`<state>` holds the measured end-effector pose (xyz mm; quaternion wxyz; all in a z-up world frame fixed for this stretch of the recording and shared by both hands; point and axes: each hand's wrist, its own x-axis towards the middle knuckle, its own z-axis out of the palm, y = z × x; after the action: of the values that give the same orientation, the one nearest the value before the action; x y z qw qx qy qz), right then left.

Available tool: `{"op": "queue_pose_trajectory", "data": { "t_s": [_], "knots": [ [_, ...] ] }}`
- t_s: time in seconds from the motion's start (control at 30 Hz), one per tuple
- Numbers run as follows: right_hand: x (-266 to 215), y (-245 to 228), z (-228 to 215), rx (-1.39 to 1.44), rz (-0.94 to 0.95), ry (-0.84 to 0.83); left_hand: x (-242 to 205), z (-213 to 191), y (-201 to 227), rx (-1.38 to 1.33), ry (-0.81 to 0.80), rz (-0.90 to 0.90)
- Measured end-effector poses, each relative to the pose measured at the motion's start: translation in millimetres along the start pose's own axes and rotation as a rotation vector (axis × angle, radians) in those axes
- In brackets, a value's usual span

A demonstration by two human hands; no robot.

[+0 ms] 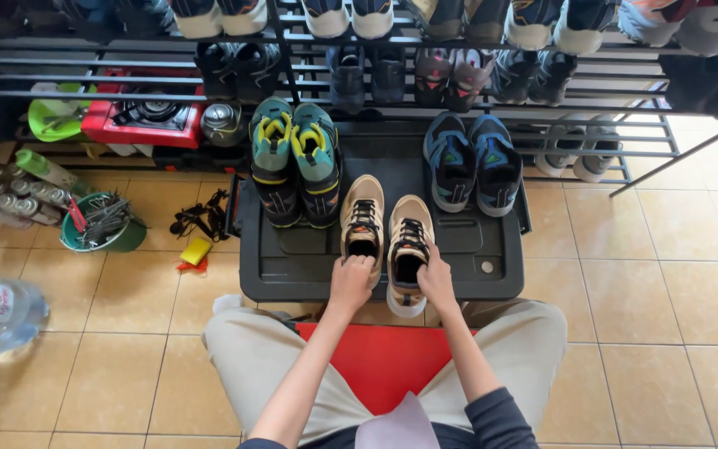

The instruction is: The person sits on a red mat and laces a pair of beige sneakers. They thread the laces through the eyelets, pull them tight, and tie a knot on one shoe, then repeat the process on the other shoe.

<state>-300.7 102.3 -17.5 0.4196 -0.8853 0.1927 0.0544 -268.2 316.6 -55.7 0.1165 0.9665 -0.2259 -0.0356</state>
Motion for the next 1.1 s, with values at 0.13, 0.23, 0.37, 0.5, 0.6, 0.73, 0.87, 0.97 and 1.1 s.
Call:
{"op": "queue_pose_trajectory", "data": {
  "t_s": [0.13, 0.23, 0.37, 0.5, 0.6, 0.73, 0.87, 0.97, 1.1],
  "knots": [
    [10.3, 10.8, 3.1, 0.024, 0.025, 0.013, -22.8, -49.5, 32.1, -0.02, 0.022, -0.038],
    [19.0, 7.5, -11.5, -0.007, 0.056, -0.008, -69.3, -118.6, 98.1, -0.08, 0.227, -0.003],
    [32.5, -25.3, -58.3, -0.063, -0.135, 0.093, -158.0, -171.0, 185.4, -0.818, 0.22, 0.439],
    [78.9, -17.9, -86.8, -0.337, -0.285, 0.363, -221.1, -145.6, 237.2, -1.164, -0.166, 0.406],
    [76.1, -30.3, -125.4, -0.583, -0.293, 0.404, -211.0, -134.6, 254.6, -1.273, 0.058, 0.378],
    [96.3, -17.1, -175.2, -0.678, -0.344, 0.602, -220.0, -140.2, 256.4, -1.283, 0.194, 0.513],
    [100.8, -13.6, -197.8, -0.41, -0.088, 0.469, -230.5, -146.8, 253.3, -1.393, -0.126, 0.827],
    [127.9, 10.7, -166.6, -0.168, -0.198, 0.498, -231.0, -146.5, 243.9, -1.351, -0.429, 1.012],
    [-3.9, -69.5, -100.6, 0.39, -0.284, -0.036, -233.2, -86.1, 245.3, -1.338, -0.944, 1.014]
  ]
}}
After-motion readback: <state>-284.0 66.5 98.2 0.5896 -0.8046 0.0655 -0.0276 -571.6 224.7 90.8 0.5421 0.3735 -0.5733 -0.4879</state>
